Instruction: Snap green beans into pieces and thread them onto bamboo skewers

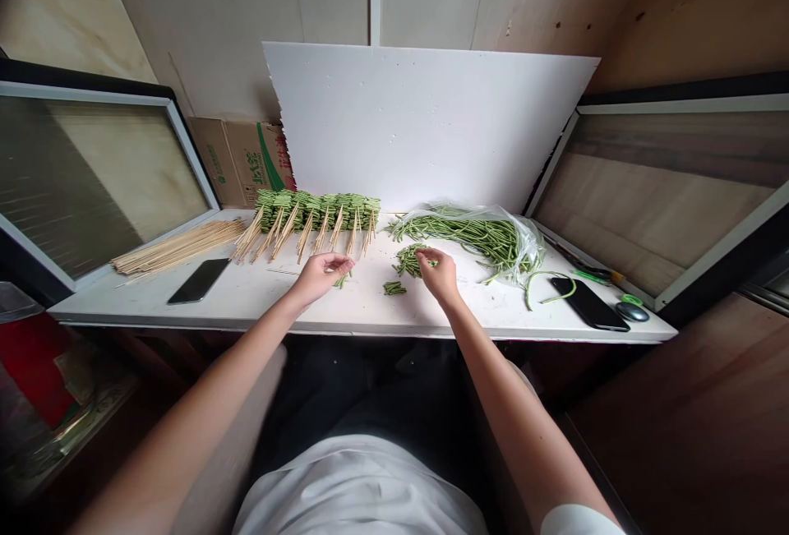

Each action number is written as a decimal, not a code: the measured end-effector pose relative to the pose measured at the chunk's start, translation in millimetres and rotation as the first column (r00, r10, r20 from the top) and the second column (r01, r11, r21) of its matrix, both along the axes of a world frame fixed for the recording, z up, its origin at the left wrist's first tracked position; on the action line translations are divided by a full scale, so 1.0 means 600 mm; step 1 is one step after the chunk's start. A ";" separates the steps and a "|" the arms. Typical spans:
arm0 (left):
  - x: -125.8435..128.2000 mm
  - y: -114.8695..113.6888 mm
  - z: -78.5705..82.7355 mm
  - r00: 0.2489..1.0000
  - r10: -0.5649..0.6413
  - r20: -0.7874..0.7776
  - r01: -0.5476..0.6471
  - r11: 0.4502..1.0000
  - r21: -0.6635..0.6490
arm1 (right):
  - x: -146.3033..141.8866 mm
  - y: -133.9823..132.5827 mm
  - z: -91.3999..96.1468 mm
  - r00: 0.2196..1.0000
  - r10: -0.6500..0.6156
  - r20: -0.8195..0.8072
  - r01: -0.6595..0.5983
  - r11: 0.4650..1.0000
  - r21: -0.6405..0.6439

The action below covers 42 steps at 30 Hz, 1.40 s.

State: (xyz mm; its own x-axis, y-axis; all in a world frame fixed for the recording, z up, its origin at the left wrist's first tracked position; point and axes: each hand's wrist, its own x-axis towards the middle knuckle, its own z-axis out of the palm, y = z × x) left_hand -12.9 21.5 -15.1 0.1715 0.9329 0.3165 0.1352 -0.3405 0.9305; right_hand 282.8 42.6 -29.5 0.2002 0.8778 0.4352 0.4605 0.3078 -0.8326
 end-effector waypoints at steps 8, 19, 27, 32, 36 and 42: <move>0.015 -0.018 0.009 0.991 -0.130 -0.008 0.130 0.991 0.026 | -0.098 -0.076 0.049 0.882 0.466 0.074 -0.461 0.885 -0.069; -0.079 0.025 -0.002 0.808 0.105 -0.579 -0.004 0.985 0.172 | -0.112 -0.082 0.041 0.873 0.425 -0.241 -0.455 0.887 -0.083; -0.179 0.071 -0.041 0.437 0.245 -0.865 -0.124 0.969 0.212 | -0.107 -0.078 0.047 0.629 0.508 -0.589 -0.682 0.724 -0.104; -0.178 0.067 -0.041 0.446 0.253 -0.858 -0.112 0.967 0.227 | -0.105 -0.086 0.051 0.548 0.514 -0.660 -0.733 0.675 -0.083; -0.174 0.061 -0.029 0.498 0.298 -0.814 -0.146 0.955 0.260 | -0.099 -0.083 0.056 0.545 0.468 -0.696 -0.688 0.724 -0.051; -0.157 0.041 0.019 0.619 0.457 -0.639 -0.241 0.885 0.399 | -0.075 -0.072 0.079 0.555 0.348 -0.755 -0.497 0.867 0.035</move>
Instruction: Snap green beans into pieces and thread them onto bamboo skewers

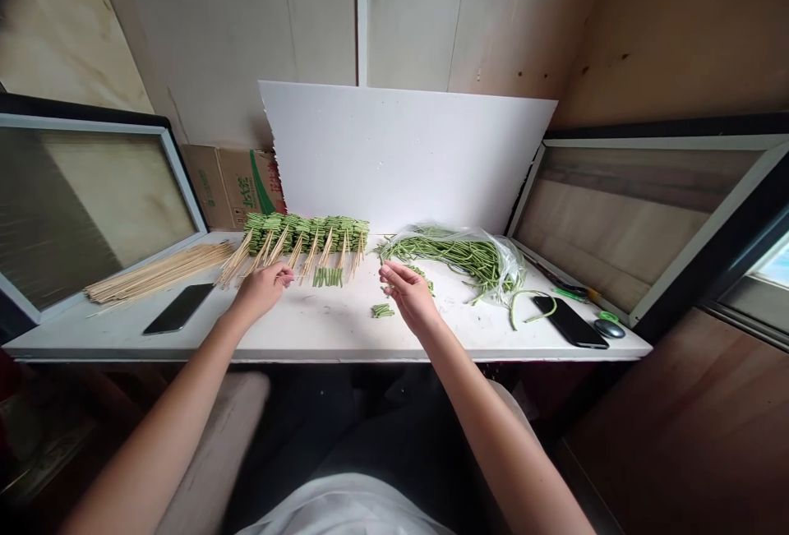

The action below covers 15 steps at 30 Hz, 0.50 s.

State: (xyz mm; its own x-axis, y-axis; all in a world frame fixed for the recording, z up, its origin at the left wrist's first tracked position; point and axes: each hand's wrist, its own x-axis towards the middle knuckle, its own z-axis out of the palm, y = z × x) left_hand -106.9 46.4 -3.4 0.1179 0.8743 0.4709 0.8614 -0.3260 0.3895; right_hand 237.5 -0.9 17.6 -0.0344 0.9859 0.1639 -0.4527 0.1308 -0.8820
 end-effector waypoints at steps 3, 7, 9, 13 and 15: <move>0.020 -0.018 0.022 0.999 -0.044 0.030 0.038 0.985 0.167 | 0.014 -0.001 0.011 0.999 -0.046 0.000 0.046 0.999 -0.011; 0.047 -0.042 0.041 0.991 -0.106 0.078 0.077 0.948 0.310 | 0.016 -0.012 0.023 0.985 -0.153 0.083 0.152 0.988 0.009; 0.058 -0.053 0.048 0.979 -0.160 0.127 0.112 0.940 0.322 | 0.010 -0.023 0.032 0.978 -0.187 0.092 0.186 0.982 0.025; 0.074 -0.074 0.065 0.932 -0.267 0.244 0.171 0.920 0.353 | -0.007 -0.052 0.055 0.976 -0.206 0.074 0.201 0.977 0.072; 0.079 -0.085 0.074 0.920 -0.291 0.264 0.174 0.905 0.389 | -0.011 -0.063 0.065 0.980 -0.194 0.046 0.190 0.978 0.087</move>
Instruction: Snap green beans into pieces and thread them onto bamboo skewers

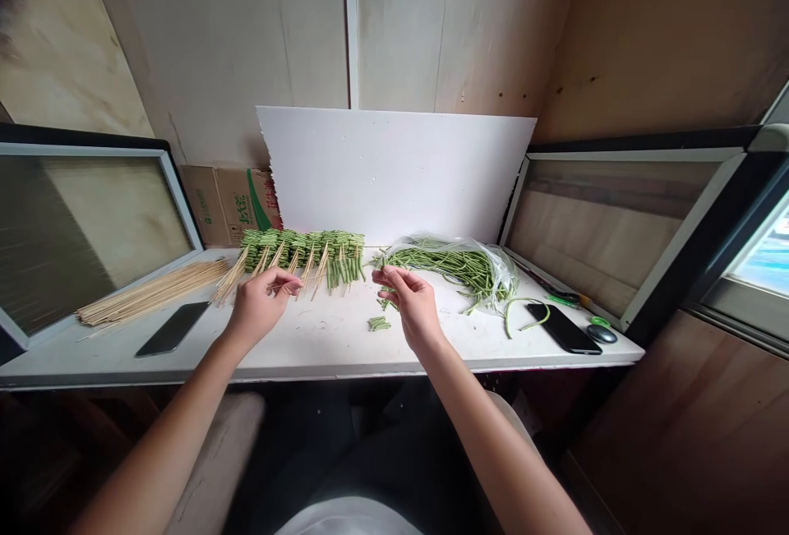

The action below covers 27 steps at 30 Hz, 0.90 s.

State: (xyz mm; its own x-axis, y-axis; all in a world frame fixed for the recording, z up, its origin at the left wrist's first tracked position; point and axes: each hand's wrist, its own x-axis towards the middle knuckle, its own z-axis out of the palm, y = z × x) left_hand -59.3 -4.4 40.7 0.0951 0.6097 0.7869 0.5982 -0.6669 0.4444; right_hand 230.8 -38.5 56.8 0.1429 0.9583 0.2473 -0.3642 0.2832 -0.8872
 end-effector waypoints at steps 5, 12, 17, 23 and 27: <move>0.013 -0.024 0.015 1.000 -0.012 -0.005 0.012 0.997 0.071 | 0.001 -0.005 0.007 0.990 0.069 -0.119 -0.073 0.997 -0.025; 0.023 -0.033 0.015 1.000 -0.008 -0.018 0.010 0.995 0.100 | 0.005 0.002 -0.001 0.975 0.155 -0.162 -0.163 0.986 -0.037; 0.023 -0.034 0.016 1.000 0.012 -0.027 -0.009 0.993 0.117 | 0.005 0.005 -0.006 0.976 0.159 -0.147 -0.167 0.985 -0.039; 0.023 -0.036 0.017 0.997 0.056 -0.048 -0.051 0.993 0.104 | 0.004 0.007 -0.008 0.983 0.140 -0.117 -0.147 0.988 -0.051; 0.022 -0.037 0.017 0.995 0.080 -0.057 -0.074 0.993 0.097 | 0.004 0.008 -0.009 0.991 0.113 -0.074 -0.117 0.992 -0.050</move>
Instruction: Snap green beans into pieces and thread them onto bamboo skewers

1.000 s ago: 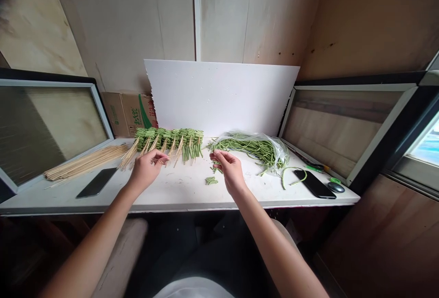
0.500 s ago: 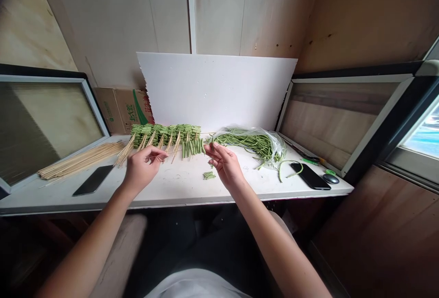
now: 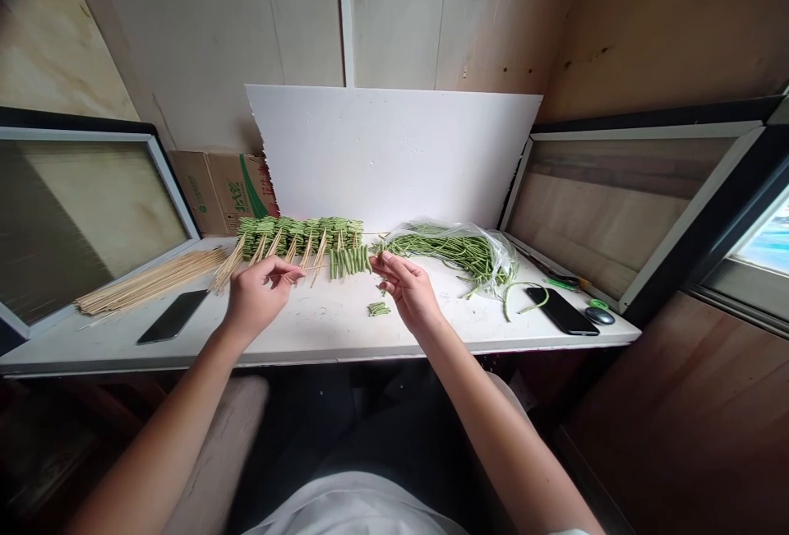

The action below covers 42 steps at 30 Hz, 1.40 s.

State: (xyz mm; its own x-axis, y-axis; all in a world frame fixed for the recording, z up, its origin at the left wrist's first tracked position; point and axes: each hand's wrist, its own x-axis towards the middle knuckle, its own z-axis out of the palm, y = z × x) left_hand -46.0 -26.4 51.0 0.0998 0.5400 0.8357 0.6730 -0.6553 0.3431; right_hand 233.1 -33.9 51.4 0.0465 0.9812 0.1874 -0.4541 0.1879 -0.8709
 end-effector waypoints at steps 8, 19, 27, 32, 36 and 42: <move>0.000 0.000 0.000 1.000 -0.013 0.000 0.013 1.000 0.024 | -0.001 0.000 0.000 1.000 -0.014 -0.022 0.014 1.000 -0.001; 0.002 0.001 -0.001 1.000 -0.023 0.015 0.023 1.000 -0.005 | -0.004 -0.003 0.002 1.000 -0.003 -0.022 0.003 1.000 -0.001; 0.001 -0.002 0.002 1.000 0.002 0.008 -0.002 1.000 -0.020 | -0.007 -0.002 -0.002 0.998 -0.056 0.001 0.056 0.998 0.034; -0.001 -0.002 0.002 1.000 0.010 -0.001 -0.010 1.000 0.009 | -0.012 -0.003 -0.005 0.992 -0.122 0.007 0.121 0.990 0.075; -0.001 -0.004 0.003 1.000 0.005 -0.008 -0.005 1.000 0.029 | -0.015 -0.004 -0.008 0.990 -0.143 0.011 0.141 0.986 0.092; 0.002 -0.007 0.004 1.000 0.022 -0.012 -0.022 0.999 0.032 | -0.017 -0.002 -0.015 0.980 -0.192 0.051 0.183 0.973 0.143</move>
